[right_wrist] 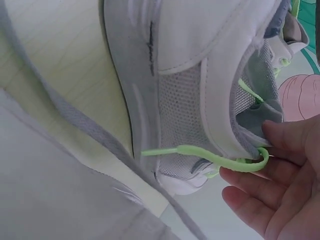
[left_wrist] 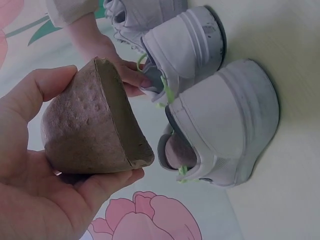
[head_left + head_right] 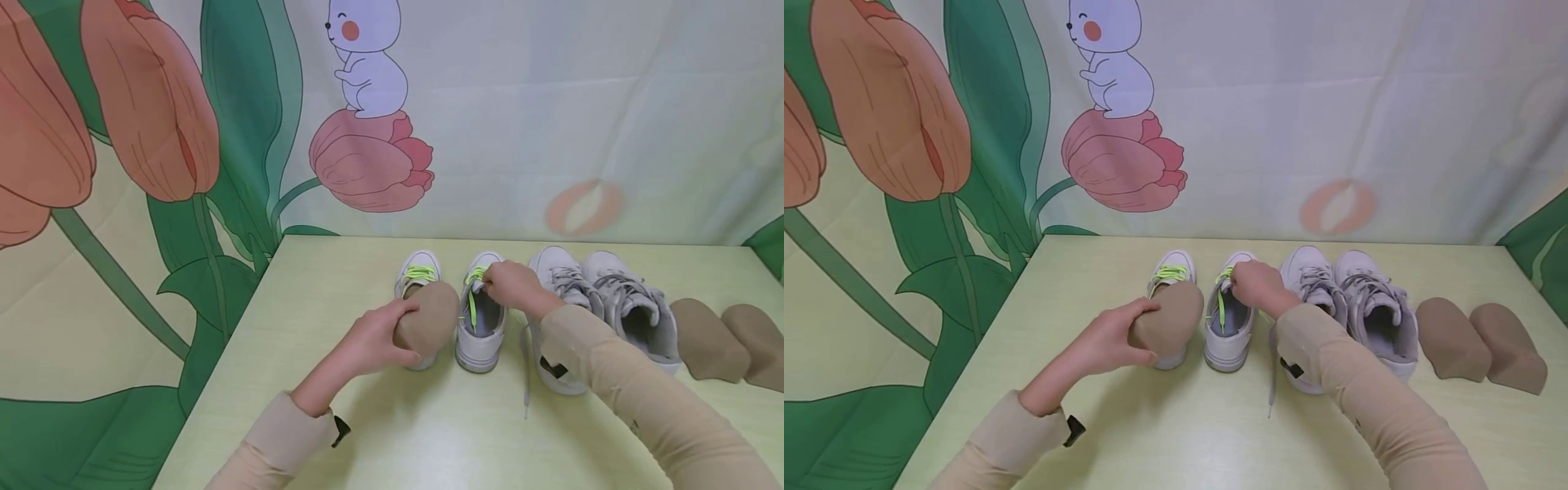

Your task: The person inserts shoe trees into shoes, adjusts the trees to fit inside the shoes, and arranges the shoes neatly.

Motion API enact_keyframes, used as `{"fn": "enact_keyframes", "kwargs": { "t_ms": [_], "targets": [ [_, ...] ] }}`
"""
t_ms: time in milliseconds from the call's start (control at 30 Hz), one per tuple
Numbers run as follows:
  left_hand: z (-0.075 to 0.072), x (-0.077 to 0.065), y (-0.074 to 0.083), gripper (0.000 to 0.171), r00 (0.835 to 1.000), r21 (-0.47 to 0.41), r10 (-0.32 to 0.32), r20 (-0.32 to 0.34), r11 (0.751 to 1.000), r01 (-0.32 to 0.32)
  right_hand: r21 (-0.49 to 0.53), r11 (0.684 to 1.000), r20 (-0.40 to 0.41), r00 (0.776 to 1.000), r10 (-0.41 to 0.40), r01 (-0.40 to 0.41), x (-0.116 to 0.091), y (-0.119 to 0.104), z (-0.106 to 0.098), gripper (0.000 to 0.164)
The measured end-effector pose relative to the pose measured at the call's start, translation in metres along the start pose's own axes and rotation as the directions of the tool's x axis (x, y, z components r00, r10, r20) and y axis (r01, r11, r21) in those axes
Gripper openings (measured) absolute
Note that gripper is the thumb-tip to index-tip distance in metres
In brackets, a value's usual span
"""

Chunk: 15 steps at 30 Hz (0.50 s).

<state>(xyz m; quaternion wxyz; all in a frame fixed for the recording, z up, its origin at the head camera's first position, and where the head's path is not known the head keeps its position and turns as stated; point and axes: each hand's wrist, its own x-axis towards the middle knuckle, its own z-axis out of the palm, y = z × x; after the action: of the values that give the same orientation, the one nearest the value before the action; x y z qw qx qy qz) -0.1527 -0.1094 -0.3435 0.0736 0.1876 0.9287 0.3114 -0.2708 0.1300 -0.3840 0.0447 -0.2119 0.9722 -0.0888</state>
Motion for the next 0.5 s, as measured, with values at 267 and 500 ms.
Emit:
{"fn": "enact_keyframes", "kwargs": {
  "t_ms": [267, 500],
  "targets": [
    [0.003, 0.001, 0.001, 0.067, 1.0, -0.003, 0.007, 0.03, 1.0, -0.007, -0.05, 0.998, -0.034, 0.999, -0.031, 0.03, -0.002, -0.002, 0.004, 0.011],
    [0.005, 0.001, -0.002, 0.068, 1.0, -0.008, 0.001, 0.027, 1.0, 0.0, -0.11, 0.993, -0.058, 0.997, -0.045, 0.038, -0.001, -0.005, 0.013, 0.052]
  ]
}}
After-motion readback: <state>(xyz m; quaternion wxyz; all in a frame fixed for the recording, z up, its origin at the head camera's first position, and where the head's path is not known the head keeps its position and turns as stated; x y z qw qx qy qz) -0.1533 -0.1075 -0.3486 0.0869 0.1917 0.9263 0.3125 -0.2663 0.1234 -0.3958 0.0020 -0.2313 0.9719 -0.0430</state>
